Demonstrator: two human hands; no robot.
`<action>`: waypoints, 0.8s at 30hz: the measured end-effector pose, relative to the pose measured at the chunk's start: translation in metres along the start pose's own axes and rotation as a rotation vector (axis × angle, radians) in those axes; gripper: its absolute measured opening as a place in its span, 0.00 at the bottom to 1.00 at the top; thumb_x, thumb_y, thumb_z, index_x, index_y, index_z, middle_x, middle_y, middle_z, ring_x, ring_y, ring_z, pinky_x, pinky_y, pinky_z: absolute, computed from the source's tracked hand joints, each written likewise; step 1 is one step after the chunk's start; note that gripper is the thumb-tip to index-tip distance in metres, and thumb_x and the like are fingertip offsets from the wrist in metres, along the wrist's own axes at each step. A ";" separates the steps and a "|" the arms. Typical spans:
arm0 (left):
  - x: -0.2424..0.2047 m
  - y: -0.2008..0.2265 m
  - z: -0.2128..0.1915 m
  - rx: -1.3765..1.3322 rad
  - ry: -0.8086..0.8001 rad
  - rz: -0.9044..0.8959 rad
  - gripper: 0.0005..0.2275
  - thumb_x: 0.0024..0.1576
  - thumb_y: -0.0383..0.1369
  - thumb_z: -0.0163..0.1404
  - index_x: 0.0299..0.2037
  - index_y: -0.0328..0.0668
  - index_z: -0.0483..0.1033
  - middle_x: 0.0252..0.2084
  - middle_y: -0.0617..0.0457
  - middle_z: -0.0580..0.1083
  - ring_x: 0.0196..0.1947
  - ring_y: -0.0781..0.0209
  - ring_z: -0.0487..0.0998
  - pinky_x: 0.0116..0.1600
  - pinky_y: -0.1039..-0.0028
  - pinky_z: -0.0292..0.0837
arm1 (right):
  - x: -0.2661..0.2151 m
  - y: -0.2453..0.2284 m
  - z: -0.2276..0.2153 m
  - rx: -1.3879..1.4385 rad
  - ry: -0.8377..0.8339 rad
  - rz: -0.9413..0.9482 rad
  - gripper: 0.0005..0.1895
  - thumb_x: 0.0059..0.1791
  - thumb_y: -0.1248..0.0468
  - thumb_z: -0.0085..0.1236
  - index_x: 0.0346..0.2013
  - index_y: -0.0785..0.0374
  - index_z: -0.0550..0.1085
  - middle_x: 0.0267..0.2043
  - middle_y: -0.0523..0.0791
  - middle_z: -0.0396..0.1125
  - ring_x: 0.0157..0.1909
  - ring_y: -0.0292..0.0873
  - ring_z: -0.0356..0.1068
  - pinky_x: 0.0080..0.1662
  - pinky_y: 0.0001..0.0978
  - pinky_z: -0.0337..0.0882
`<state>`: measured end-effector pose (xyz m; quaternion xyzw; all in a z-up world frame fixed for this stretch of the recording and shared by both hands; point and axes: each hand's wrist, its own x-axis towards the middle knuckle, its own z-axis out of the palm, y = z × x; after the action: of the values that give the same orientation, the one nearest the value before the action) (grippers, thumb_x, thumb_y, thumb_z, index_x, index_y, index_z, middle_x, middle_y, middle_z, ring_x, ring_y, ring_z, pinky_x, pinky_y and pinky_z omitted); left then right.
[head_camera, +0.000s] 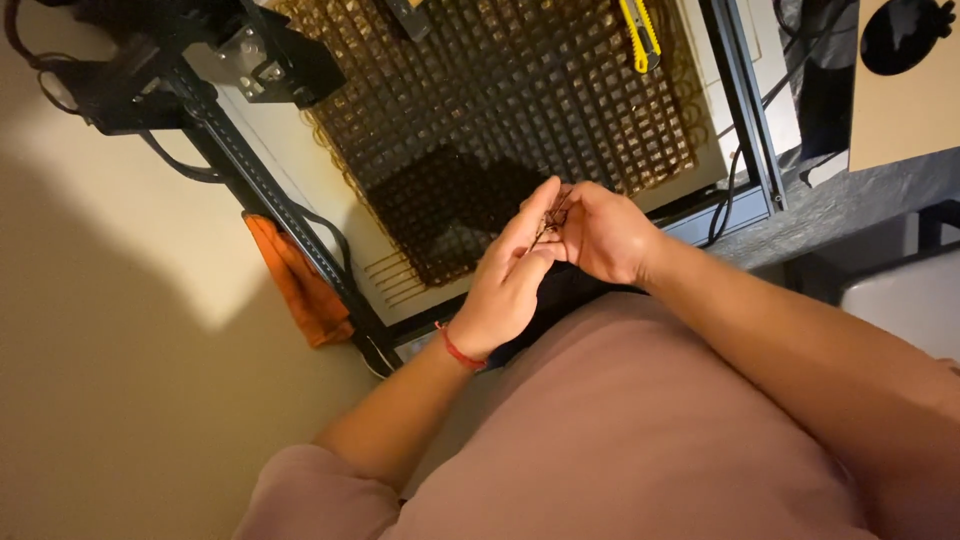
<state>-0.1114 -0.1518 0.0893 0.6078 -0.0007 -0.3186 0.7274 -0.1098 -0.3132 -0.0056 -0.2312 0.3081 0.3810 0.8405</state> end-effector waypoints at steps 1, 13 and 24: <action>0.000 -0.003 0.000 0.001 0.000 -0.002 0.28 0.60 0.22 0.36 0.73 0.37 0.49 0.75 0.33 0.49 0.74 0.44 0.50 0.71 0.58 0.57 | -0.001 0.000 -0.002 0.003 0.000 0.001 0.20 0.51 0.57 0.37 0.43 0.66 0.74 0.38 0.48 0.66 0.39 0.52 0.72 0.45 0.45 0.78; 0.040 0.014 -0.028 -0.065 0.108 0.137 0.21 0.63 0.26 0.35 0.67 0.36 0.63 0.61 0.39 0.71 0.63 0.49 0.72 0.63 0.62 0.72 | -0.025 -0.025 -0.009 -0.043 0.065 -0.105 0.27 0.54 0.45 0.36 0.35 0.65 0.74 0.29 0.50 0.70 0.30 0.47 0.73 0.30 0.36 0.79; 0.091 -0.069 -0.051 1.455 0.079 0.282 0.11 0.53 0.39 0.58 0.43 0.49 0.80 0.33 0.58 0.75 0.33 0.56 0.79 0.38 0.69 0.76 | -0.079 -0.046 -0.039 0.030 0.129 -0.260 0.24 0.54 0.46 0.39 0.40 0.62 0.76 0.40 0.52 0.75 0.42 0.49 0.78 0.40 0.38 0.80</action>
<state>-0.0512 -0.1525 -0.0201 0.9413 -0.2632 -0.1191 0.1746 -0.1282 -0.4040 0.0289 -0.2808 0.3344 0.2488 0.8646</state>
